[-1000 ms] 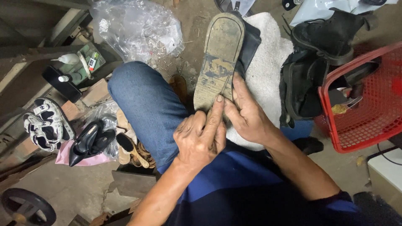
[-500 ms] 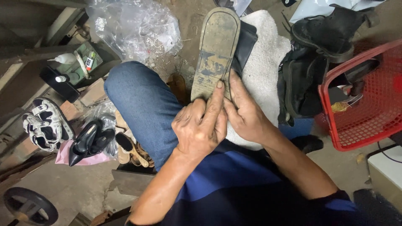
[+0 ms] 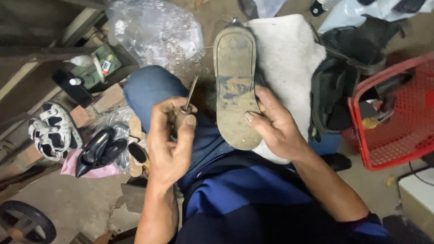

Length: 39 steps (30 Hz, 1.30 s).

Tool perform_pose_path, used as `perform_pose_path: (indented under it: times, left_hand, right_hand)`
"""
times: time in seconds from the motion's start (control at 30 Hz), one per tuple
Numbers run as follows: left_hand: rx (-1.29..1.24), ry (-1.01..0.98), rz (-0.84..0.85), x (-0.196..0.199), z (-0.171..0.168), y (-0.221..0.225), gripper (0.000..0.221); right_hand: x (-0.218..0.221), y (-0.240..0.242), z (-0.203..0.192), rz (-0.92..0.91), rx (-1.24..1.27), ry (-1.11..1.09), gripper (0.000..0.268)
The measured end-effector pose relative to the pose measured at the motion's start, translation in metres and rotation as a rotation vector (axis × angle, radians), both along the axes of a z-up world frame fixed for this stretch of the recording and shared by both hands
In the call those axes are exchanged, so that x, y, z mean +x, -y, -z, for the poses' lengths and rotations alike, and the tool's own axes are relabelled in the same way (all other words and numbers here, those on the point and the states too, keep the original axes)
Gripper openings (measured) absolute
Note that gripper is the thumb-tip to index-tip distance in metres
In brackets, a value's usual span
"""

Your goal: Repairing a detached shoe sole by cleaning the surfaces with a brush and tool before reattaching it.

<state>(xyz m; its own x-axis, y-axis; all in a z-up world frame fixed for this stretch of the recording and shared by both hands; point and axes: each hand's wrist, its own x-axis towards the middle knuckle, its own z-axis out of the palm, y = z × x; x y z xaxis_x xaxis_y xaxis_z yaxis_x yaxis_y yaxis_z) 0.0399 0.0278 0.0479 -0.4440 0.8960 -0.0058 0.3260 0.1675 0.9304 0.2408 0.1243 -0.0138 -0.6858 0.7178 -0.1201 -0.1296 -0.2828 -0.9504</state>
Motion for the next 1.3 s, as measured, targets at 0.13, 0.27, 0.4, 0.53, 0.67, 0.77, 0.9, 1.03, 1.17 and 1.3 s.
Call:
perform_pose_path:
  times: [0.13, 0.27, 0.4, 0.53, 0.67, 0.77, 0.9, 1.03, 1.17, 1.3]
  left_hand:
    - [-0.003, 0.009, -0.166, -0.006, 0.011, -0.001, 0.038]
    - [0.033, 0.174, -0.191, -0.014, 0.017, -0.007, 0.052]
    - [0.051, 0.264, -0.174, -0.027, 0.028, 0.001, 0.033]
    - [0.037, 0.323, -0.171, -0.03, 0.027, 0.005, 0.041]
    - [0.057, 0.319, -0.217, -0.03, 0.024, 0.01, 0.036]
    - [0.075, 0.288, -0.271, -0.033, 0.027, 0.013, 0.032]
    - [0.115, 0.237, -0.308, -0.032, 0.029, 0.015, 0.026]
    - [0.129, 0.191, -0.311, -0.03, 0.022, 0.016, 0.024]
    - [0.105, 0.119, -0.264, -0.025, 0.023, 0.02, 0.03]
    - [0.079, 0.133, -0.267, -0.018, 0.021, 0.014, 0.038]
  right_hand:
    - [-0.012, 0.007, -0.015, -0.059, 0.122, 0.059, 0.058]
    - [-0.009, 0.007, -0.011, -0.177, 0.113, 0.053, 0.055]
    - [-0.01, 0.005, -0.009, -0.239, 0.153, 0.117, 0.052]
    - [-0.014, 0.005, -0.011, -0.266, 0.194, 0.154, 0.048]
    - [-0.023, 0.007, -0.017, -0.211, 0.322, 0.267, 0.043]
    - [-0.032, 0.008, -0.024, -0.132, 0.402, 0.335, 0.041]
    - [-0.046, 0.014, -0.033, -0.014, 0.475, 0.358, 0.039]
    - [-0.051, 0.016, -0.024, 0.004, 0.415, 0.304, 0.026]
    - [-0.052, 0.015, -0.021, 0.044, 0.5, 0.311, 0.015]
    - [-0.053, 0.015, -0.014, 0.096, 0.56, 0.342, 0.014]
